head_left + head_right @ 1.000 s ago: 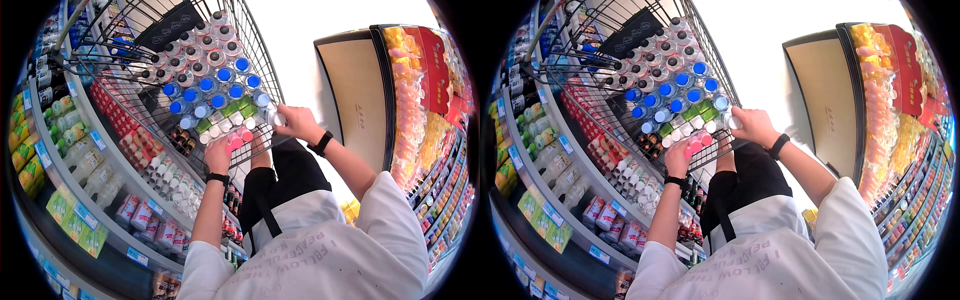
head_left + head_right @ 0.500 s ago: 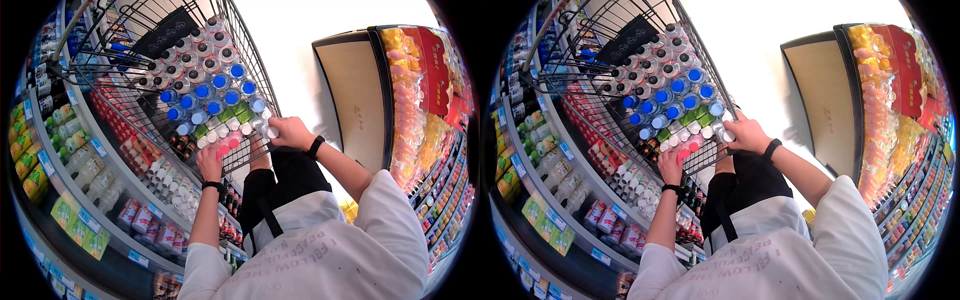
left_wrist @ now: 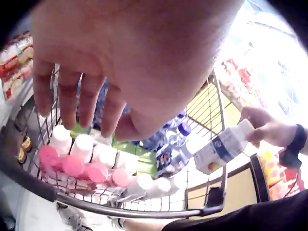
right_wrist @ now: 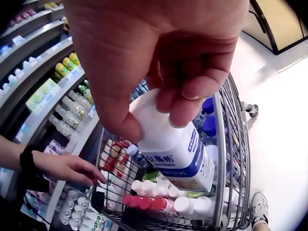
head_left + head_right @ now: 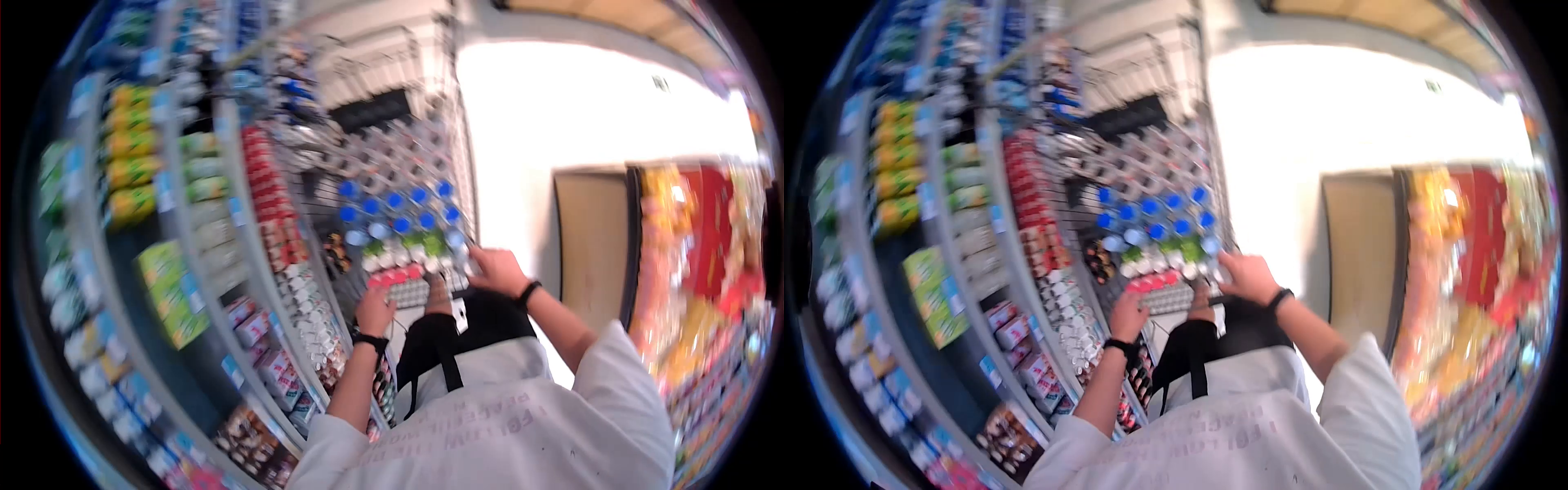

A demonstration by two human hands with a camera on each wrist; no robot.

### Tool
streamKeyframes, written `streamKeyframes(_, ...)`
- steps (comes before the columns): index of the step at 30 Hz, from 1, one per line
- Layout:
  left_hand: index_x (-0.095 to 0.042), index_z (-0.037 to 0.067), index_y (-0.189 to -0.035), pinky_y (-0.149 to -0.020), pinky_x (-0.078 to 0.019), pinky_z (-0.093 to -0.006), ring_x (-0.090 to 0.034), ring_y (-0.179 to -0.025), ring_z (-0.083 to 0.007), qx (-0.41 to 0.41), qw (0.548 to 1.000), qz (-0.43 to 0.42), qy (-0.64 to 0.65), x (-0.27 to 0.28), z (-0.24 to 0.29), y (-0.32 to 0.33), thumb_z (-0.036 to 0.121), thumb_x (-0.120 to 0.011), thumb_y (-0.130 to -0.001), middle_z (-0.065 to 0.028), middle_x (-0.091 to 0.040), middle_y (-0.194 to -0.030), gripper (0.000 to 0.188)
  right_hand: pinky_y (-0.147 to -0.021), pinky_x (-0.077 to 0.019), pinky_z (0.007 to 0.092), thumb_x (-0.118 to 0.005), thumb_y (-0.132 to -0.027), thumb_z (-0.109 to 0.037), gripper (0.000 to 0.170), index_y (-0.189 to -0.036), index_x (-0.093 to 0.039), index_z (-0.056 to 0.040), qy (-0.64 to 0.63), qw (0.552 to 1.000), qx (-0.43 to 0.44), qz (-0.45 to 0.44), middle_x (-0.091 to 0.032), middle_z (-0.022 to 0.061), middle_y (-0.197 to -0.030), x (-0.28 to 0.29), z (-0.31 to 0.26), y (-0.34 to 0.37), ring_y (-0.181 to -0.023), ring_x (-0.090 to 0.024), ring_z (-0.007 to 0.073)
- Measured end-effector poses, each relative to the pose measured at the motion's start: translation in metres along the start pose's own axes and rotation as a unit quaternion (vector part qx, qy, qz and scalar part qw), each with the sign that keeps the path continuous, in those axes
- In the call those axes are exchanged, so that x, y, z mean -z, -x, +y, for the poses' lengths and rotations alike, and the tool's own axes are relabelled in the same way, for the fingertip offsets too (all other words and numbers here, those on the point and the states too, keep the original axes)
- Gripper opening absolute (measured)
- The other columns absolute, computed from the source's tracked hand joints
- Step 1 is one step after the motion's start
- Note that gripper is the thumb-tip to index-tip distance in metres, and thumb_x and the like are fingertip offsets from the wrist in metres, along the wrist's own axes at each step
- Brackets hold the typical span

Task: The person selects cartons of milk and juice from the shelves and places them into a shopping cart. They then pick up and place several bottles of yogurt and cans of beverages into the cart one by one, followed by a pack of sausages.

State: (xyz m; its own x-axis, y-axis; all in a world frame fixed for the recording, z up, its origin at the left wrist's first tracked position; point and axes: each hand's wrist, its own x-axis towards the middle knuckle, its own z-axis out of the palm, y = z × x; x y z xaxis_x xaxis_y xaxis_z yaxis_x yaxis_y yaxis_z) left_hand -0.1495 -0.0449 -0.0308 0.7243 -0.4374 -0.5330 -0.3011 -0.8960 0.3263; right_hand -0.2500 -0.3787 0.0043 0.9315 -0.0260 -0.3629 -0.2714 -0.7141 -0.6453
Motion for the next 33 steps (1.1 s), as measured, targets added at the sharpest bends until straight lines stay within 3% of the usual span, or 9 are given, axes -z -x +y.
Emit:
streamKeyframes(4,-0.067,0.01,-0.106,-0.08,-0.0532,-0.0443,-0.064,-0.092,-0.0365,-0.007,0.993,0.084,0.083,0.045,0.014,0.047,0.023,-0.066,-0.08,-0.0147,-0.066,-0.098,0.029,-0.063,-0.0514,0.044,-0.076,-0.067,-0.036,0.046,-0.102,-0.062,-0.0105,0.005,0.999,0.036,-0.004,-0.065,0.0109,-0.072,0.031,-0.021,-0.017,-0.071,-0.065,0.0331)
streamKeyframes(11,-0.06,0.01,-0.123,-0.097,-0.0467,-0.0401,-0.058,-0.113,-0.032,-0.072,0.966,0.189,0.161,0.125,0.094,0.086,0.028,-0.075,-0.079,-0.0113,-0.062,-0.12,0.049,-0.063,-0.0529,0.0417,-0.081,-0.063,-0.033,0.044,-0.094,-0.062,-0.0078,-0.077,0.983,0.147,-0.075,-0.066,0.0119,-0.073,0.079,-0.084,-0.042,-0.07,-0.067,0.0319)
streamKeyframes(15,-0.055,0.011,-0.13,-0.095,-0.0476,-0.039,-0.06,-0.112,-0.03,-0.151,0.938,0.21,0.229,0.13,0.142,0.082,0.032,-0.079,-0.078,-0.0109,-0.063,-0.12,0.061,-0.055,-0.048,0.0282,-0.088,-0.061,-0.028,0.043,-0.087,-0.063,-0.0038,-0.141,0.947,0.259,-0.131,-0.062,0.004,-0.066,0.111,-0.144,-0.043,-0.058,-0.058,0.0119)
streamKeyframes(16,-0.055,0.011,-0.13,-0.095,-0.0476,-0.039,-0.06,-0.112,-0.03,-0.145,0.932,0.236,0.232,0.139,0.15,0.086,0.032,-0.079,-0.078,-0.0109,-0.063,-0.12,0.061,-0.056,-0.0476,0.0275,-0.089,-0.061,-0.026,0.043,-0.088,-0.064,-0.0037,-0.149,0.942,0.264,-0.145,-0.062,0.0037,-0.067,0.118,-0.159,-0.04,-0.059,-0.057,0.0106)
streamKeyframes(18,-0.056,0.011,-0.13,-0.09,-0.0499,-0.0388,-0.064,-0.106,-0.0309,-0.052,0.928,0.113,0.352,0.157,0.161,0.098,0.038,-0.081,-0.076,-0.0125,-0.066,-0.114,0.064,-0.059,-0.0491,0.0243,-0.087,-0.066,-0.019,0.04,-0.095,-0.064,-0.0033,-0.201,0.931,0.259,-0.16,-0.065,0.0015,-0.072,0.117,-0.168,-0.043,-0.066,-0.061,0.0076)
streamKeyframes(23,-0.063,0.012,-0.118,-0.075,-0.0543,-0.0393,-0.071,-0.088,-0.0233,0.035,0.945,0.231,0.228,0.183,0.155,0.125,0.047,-0.077,-0.079,-0.0078,-0.072,-0.097,0.055,-0.067,-0.0521,0.0228,-0.079,-0.08,-0.016,0.043,-0.116,-0.061,-0.003,-0.228,0.91,0.32,-0.134,-0.068,0.0033,-0.089,0.112,-0.203,-0.039,-0.078,-0.064,0.0084)
streamKeyframes(25,-0.066,0.013,-0.115,-0.073,-0.0535,-0.0358,-0.071,-0.081,-0.0251,0.06,0.887,0.284,0.359,0.186,0.135,0.133,0.053,-0.077,-0.077,-0.0107,-0.072,-0.091,0.056,-0.069,-0.052,0.024,-0.074,-0.086,-0.016,0.043,-0.125,-0.058,-0.0051,-0.24,0.905,0.32,-0.147,-0.067,0.0022,-0.088,0.113,-0.225,-0.028,-0.079,-0.064,0.0094)
streamKeyframes(29,-0.054,0.003,-0.121,-0.076,-0.057,-0.0324,-0.069,-0.089,-0.0178,0.022,0.533,0.517,0.67,0.217,0.086,0.169,0.036,-0.066,-0.094,-0.0066,-0.067,-0.103,0.044,-0.073,-0.0518,0.025,-0.066,-0.092,-0.013,0.036,-0.126,-0.058,-0.0032,-0.216,0.881,0.334,-0.255,-0.067,0.0047,-0.097,0.101,-0.229,-0.041,-0.086,-0.064,0.01)
streamKeyframes(33,-0.046,0.004,-0.124,-0.074,-0.057,-0.0322,-0.069,-0.093,-0.0188,-0.038,0.489,0.626,0.606,0.282,0.063,0.245,0.035,-0.053,-0.101,-0.009,-0.065,-0.103,0.04,-0.069,-0.0514,0.0257,-0.064,-0.093,-0.013,0.025,-0.116,-0.065,-0.0025,-0.155,0.848,0.393,-0.318,-0.069,0.0062,-0.094,0.106,-0.261,-0.045,-0.083,-0.065,0.011)
